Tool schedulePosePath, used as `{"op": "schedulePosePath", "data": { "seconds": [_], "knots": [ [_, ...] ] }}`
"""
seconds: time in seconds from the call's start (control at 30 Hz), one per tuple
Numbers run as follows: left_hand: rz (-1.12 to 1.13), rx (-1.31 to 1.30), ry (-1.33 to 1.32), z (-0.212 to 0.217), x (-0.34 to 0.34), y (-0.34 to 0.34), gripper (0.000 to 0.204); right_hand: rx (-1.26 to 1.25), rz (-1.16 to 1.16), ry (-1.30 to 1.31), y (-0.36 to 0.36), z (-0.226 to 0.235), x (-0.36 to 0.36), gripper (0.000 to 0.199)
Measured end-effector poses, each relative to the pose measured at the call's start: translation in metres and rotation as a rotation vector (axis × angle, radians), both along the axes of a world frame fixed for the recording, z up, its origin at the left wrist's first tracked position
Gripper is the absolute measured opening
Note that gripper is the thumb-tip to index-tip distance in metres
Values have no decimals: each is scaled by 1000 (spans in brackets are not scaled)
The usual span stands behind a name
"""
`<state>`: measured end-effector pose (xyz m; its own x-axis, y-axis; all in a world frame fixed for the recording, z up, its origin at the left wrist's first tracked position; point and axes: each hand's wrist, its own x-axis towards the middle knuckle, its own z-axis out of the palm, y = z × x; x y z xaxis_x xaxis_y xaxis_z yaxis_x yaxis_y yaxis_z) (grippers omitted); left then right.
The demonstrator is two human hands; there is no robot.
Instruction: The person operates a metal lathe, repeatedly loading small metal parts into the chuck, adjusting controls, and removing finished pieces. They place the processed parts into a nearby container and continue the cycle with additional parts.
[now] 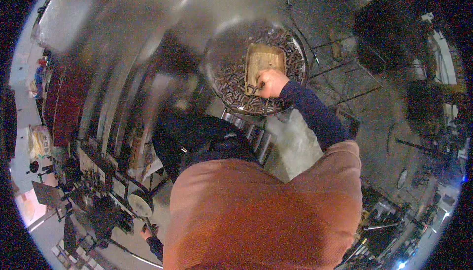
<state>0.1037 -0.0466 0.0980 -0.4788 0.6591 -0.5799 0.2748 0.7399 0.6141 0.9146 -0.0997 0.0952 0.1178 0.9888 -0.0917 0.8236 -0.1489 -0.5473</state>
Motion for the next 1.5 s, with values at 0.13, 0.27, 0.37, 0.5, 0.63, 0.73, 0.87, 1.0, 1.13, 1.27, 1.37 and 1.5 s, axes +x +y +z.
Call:
{"op": "schedulePosePath", "data": {
  "seconds": [0.13,0.27,0.37,0.5,0.63,0.73,0.87,1.0,1.13,1.27,1.37,1.5],
  "knots": [
    [0,151,49,-4,-8,-2,21,-39,87,-36,1,-23,6,21],
    [24,186,123,-10,-11,-7,19,-63,2,28,4,-22,13,23],
    [3,135,87,-8,-7,-5,19,-109,4,-37,8,-19,11,27],
    [17,63,37,-5,-4,1,21,-213,-37,-66,10,-24,12,25],
    [-43,64,-12,-1,-10,1,23,-63,-63,111,6,-15,15,30],
    [-149,139,-30,4,-14,-5,25,88,-148,220,0,16,17,35],
    [-382,319,85,75,25,16,28,417,-85,427,-1,56,-19,43],
    [-567,656,321,175,148,38,33,577,180,792,41,67,-97,51],
    [-687,677,120,208,268,47,24,771,493,979,99,73,-195,54],
    [-814,654,-69,177,324,68,18,759,660,1004,110,112,-234,48],
    [-845,646,-142,167,350,70,18,698,697,980,108,116,-242,45],
    [-797,620,-223,150,365,80,19,737,638,935,111,106,-246,42]
  ]
}}
